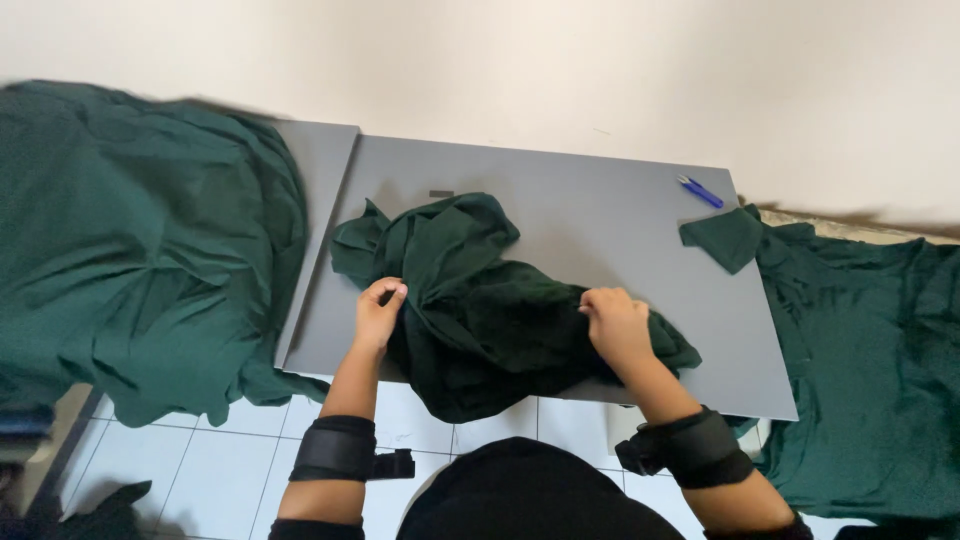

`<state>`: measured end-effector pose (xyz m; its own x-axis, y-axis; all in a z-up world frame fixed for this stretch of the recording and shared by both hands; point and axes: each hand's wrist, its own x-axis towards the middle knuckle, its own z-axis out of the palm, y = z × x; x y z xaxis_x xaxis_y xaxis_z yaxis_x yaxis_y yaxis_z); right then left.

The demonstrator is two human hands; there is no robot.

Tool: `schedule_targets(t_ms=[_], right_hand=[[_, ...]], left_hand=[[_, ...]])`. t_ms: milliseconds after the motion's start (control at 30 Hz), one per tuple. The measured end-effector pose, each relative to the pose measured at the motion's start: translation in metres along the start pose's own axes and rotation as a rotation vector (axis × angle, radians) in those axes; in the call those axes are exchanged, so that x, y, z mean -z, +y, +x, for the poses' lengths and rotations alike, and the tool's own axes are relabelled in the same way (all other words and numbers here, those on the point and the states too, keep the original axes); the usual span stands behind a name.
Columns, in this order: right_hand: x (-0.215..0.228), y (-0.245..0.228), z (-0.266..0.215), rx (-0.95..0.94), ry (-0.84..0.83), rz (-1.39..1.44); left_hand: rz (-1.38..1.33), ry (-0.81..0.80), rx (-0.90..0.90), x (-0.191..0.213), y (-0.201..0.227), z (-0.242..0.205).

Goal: Inspecting and organizing green fabric pieces on a work table.

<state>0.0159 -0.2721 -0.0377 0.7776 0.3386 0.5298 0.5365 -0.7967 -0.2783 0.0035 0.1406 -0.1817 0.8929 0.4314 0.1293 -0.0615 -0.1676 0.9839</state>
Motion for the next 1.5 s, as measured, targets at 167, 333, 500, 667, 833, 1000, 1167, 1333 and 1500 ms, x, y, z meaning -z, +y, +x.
schedule_targets(t_ms=[167,333,500,667,833,1000,1167,1333,1500], right_hand=[[0.052,0.027,0.002,-0.218,0.385,0.186],[0.044,0.061,-0.042,-0.442,0.382,-0.001],[0.051,0.018,-0.069,-0.57,-0.437,-0.039],[0.035,-0.014,-0.062,-0.251,0.085,0.026],[-0.02,-0.006,-0.04,-0.383,0.007,0.167],[-0.077,0.028,-0.043,-0.563,-0.259,-0.195],[-0.013,-0.011,-0.021,-0.673,-0.087,0.041],[0.019,0.001,-0.022,-0.806,0.112,0.248],[-0.003,0.007,-0.043,-0.572,0.538,0.337]], left_hand=[[-0.063,0.301,-0.149,0.035,0.014,0.016],[0.444,0.369,-0.097,0.06,0.003,0.011],[0.717,0.004,-0.08,0.066,-0.002,-0.008],[0.851,-0.102,-0.23,0.058,0.008,-0.025],[0.943,-0.11,-0.296,0.056,0.009,-0.027],[0.954,-0.117,-0.251,0.056,0.017,-0.027],[0.942,-0.144,-0.195,0.057,0.028,-0.025],[0.965,-0.188,-0.168,0.058,0.041,-0.029],[0.989,-0.254,-0.081,0.054,0.051,-0.024]])
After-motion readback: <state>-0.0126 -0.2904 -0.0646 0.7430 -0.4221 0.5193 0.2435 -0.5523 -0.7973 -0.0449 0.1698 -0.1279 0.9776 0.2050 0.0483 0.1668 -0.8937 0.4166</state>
